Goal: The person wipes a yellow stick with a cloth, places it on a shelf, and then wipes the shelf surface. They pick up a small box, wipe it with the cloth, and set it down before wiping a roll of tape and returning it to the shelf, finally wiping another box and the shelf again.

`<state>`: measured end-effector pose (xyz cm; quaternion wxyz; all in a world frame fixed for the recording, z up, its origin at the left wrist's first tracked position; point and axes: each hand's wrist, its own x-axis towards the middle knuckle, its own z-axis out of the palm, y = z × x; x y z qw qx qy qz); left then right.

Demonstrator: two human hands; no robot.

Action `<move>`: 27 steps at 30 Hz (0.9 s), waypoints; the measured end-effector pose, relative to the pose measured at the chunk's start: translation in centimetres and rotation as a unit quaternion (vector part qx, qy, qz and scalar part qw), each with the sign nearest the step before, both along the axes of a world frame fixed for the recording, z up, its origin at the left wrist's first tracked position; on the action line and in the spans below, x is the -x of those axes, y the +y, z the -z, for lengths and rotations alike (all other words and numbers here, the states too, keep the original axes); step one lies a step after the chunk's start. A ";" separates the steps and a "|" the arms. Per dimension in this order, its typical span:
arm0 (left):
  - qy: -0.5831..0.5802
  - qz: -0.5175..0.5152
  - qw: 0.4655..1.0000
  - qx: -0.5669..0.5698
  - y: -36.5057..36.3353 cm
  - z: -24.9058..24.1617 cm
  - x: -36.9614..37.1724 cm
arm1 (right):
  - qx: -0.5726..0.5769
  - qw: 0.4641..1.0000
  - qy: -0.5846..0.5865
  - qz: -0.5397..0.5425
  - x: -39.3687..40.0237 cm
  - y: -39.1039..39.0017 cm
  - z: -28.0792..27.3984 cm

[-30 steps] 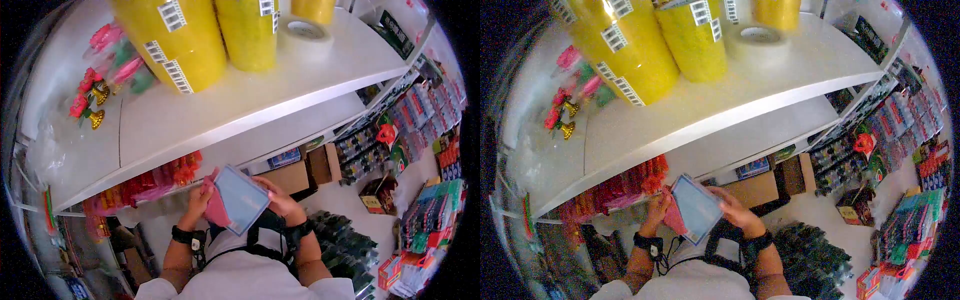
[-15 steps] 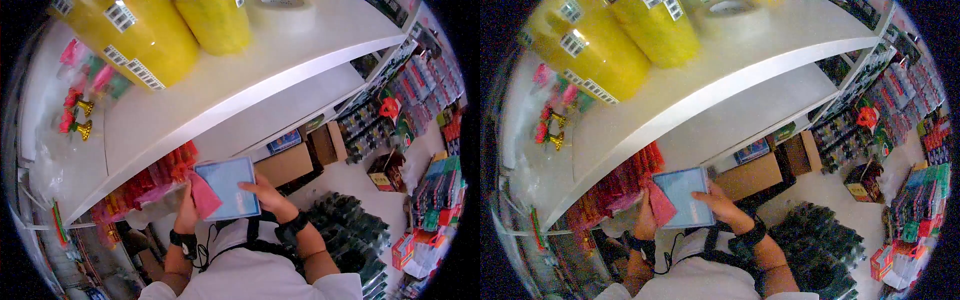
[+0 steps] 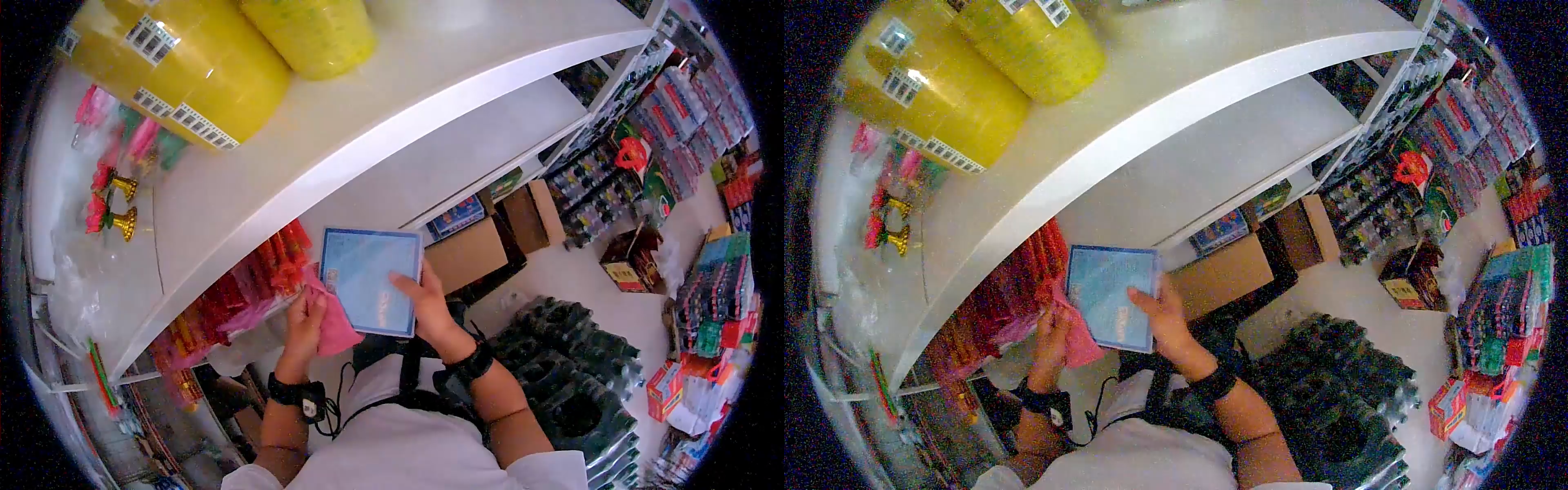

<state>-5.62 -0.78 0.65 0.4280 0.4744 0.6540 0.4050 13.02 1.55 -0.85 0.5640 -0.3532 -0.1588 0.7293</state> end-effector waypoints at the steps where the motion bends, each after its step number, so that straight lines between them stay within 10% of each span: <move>1: 0.016 -0.012 1.000 -0.013 0.0 -0.6 -0.5 | 0.000 1.000 -0.001 -0.001 -0.1 -0.1 0.6; 4: -0.152 -0.075 0.984 -0.045 -0.2 3.1 2.7 | -0.123 0.980 -0.125 -0.093 -1.2 -0.7 2.1; 9: -0.179 -0.135 0.974 -0.044 -0.8 4.5 7.8 | 0.077 0.858 0.198 -0.468 -3.6 -1.4 4.5; 11: -0.215 -0.004 0.976 -0.022 -0.7 4.0 8.4 | 0.103 0.795 0.292 -0.521 -2.4 -2.1 2.3; 14: -0.240 -0.077 0.950 -0.186 0.3 0.8 2.7 | 0.131 0.819 0.280 -0.483 -1.1 -2.7 0.6; 18: -0.341 -0.018 0.929 -0.140 0.4 -0.8 2.9 | 0.164 0.901 0.274 -0.294 -0.8 -2.4 0.4; 21: -0.367 -0.184 0.911 -0.043 0.3 2.2 4.6 | 0.170 0.925 0.241 -0.240 -1.4 -2.3 1.2; 23: -0.627 0.060 0.774 -0.074 -0.5 4.9 7.4 | 0.075 0.964 0.117 -0.227 -3.0 -2.3 1.0; 24: -0.390 -0.156 0.907 -0.006 -0.1 5.6 7.5 | 0.064 0.969 0.065 -0.229 -4.3 -2.2 2.5; 27: -0.303 -0.161 0.939 -0.027 -0.3 4.0 6.7 | 0.093 0.988 -0.013 -0.124 -8.5 -2.4 8.1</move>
